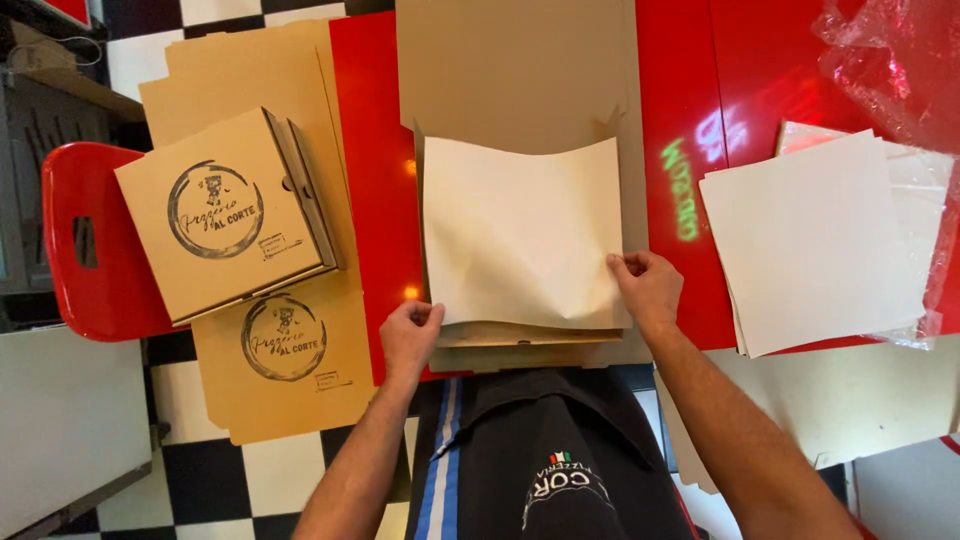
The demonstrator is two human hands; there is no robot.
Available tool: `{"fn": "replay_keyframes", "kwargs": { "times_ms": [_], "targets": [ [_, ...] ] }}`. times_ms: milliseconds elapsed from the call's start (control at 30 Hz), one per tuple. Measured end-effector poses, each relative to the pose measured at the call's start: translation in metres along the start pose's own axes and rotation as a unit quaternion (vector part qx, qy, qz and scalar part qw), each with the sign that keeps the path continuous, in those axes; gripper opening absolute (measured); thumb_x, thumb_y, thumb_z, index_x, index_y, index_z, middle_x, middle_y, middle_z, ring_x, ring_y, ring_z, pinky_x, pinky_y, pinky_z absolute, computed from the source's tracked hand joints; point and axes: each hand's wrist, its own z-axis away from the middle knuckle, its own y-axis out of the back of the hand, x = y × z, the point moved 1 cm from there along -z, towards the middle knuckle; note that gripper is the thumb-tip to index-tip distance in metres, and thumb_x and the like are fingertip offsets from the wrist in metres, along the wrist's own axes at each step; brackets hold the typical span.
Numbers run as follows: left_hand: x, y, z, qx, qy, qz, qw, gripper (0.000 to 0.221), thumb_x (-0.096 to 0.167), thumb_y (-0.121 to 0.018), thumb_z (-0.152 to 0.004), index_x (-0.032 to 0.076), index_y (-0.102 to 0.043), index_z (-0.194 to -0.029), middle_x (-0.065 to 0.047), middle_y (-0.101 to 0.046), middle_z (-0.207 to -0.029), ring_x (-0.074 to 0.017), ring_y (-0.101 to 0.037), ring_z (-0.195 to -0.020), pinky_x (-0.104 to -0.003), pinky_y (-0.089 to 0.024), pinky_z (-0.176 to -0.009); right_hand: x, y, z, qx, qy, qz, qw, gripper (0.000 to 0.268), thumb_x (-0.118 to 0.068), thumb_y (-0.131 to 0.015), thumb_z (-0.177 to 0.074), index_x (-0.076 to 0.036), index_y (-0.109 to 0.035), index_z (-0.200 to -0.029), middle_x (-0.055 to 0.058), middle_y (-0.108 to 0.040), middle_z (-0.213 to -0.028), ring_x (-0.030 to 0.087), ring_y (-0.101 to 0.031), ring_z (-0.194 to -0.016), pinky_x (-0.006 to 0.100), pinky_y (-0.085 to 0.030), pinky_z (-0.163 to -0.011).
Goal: Assembling cardboard pizza boxes and lining them with parchment paper.
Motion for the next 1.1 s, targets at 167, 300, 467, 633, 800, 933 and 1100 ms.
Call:
{"fn": "replay_keyframes", "kwargs": {
  "times_ms": [167,300,467,633,800,933,1100],
  "targets": [
    [0.006,0.010,0.005,-0.032,-0.028,-0.046,0.998,0.028,0.033,-0.076,-0.087,0.005,-0.073,-0.089,-0.009,-0.075,-0.082,-0.0210,-0.072,-0.075,-0.037,-0.058,-0.070,0.000,-0.010,0.010,0.027,-0.029,0.018,0.999,0.038,-0.041,-0.078,-0.090,-0.004,-0.079,-0.097,0.008,-0.076,-0.082,0.019,-0.070,-0.073,0.034,-0.056,-0.069],
    [0.002,0.014,0.003,-0.038,-0.082,-0.093,0.991,0.030,0.034,-0.076,-0.088,0.005,-0.069,-0.084,-0.009,-0.071,-0.081,-0.0227,-0.070,-0.072,-0.040,-0.057,-0.065,0.010,-0.021,0.007,0.038,-0.020,0.070,0.997,0.040,-0.044,-0.080,-0.091,-0.005,-0.079,-0.096,0.007,-0.074,-0.084,0.018,-0.069,-0.074,0.035,-0.055,-0.068],
    [0.006,0.018,0.004,-0.059,-0.113,-0.162,0.978,0.031,0.036,-0.076,-0.088,0.007,-0.066,-0.085,-0.007,-0.066,-0.083,-0.0229,-0.067,-0.074,-0.040,-0.055,-0.063,-0.011,-0.018,0.015,0.046,-0.013,0.068,0.997,0.039,-0.043,-0.083,-0.087,-0.006,-0.075,-0.093,0.007,-0.072,-0.084,0.020,-0.068,-0.075,0.035,-0.055,-0.068],
    [0.052,0.020,0.008,-0.048,-0.166,-0.202,0.964,0.037,0.038,-0.081,-0.083,0.008,-0.062,-0.093,-0.007,-0.064,-0.090,-0.0241,-0.065,-0.082,-0.040,-0.054,-0.066,-0.019,-0.009,-0.004,0.092,0.022,0.109,0.990,0.056,-0.044,-0.092,-0.077,-0.001,-0.065,-0.101,0.014,-0.070,-0.092,0.025,-0.066,-0.081,0.038,-0.053,-0.068],
    [0.115,-0.003,-0.050,0.079,-0.405,-0.144,0.900,0.048,0.035,-0.079,-0.083,0.012,-0.066,-0.123,-0.011,-0.067,-0.118,-0.0330,-0.063,-0.107,-0.046,-0.054,-0.084,-0.024,-0.009,-0.076,0.072,0.166,-0.004,0.983,0.047,-0.034,-0.083,-0.092,-0.001,-0.066,-0.122,0.014,-0.071,-0.111,0.025,-0.070,-0.093,0.038,-0.056,-0.077],
    [0.106,-0.010,-0.172,0.142,-0.326,-0.064,0.932,0.062,0.031,-0.077,-0.091,0.003,-0.057,-0.142,-0.019,-0.063,-0.130,-0.0385,-0.059,-0.121,-0.048,-0.050,-0.101,-0.029,-0.019,-0.147,0.061,0.217,-0.033,0.974,0.050,-0.028,-0.079,-0.094,0.000,-0.064,-0.133,0.017,-0.069,-0.118,0.026,-0.069,-0.099,0.039,-0.056,-0.074],
    [0.061,-0.032,-0.269,0.032,-0.221,0.023,0.974,0.055,0.031,-0.071,-0.095,0.003,-0.059,-0.140,-0.015,-0.063,-0.133,-0.0311,-0.062,-0.125,-0.041,-0.050,-0.106,-0.002,-0.059,-0.210,-0.035,0.169,-0.095,0.980,0.041,-0.021,-0.071,-0.101,-0.004,-0.062,-0.138,0.015,-0.070,-0.125,0.021,-0.069,-0.110,0.034,-0.057,-0.093]
  ]
}}
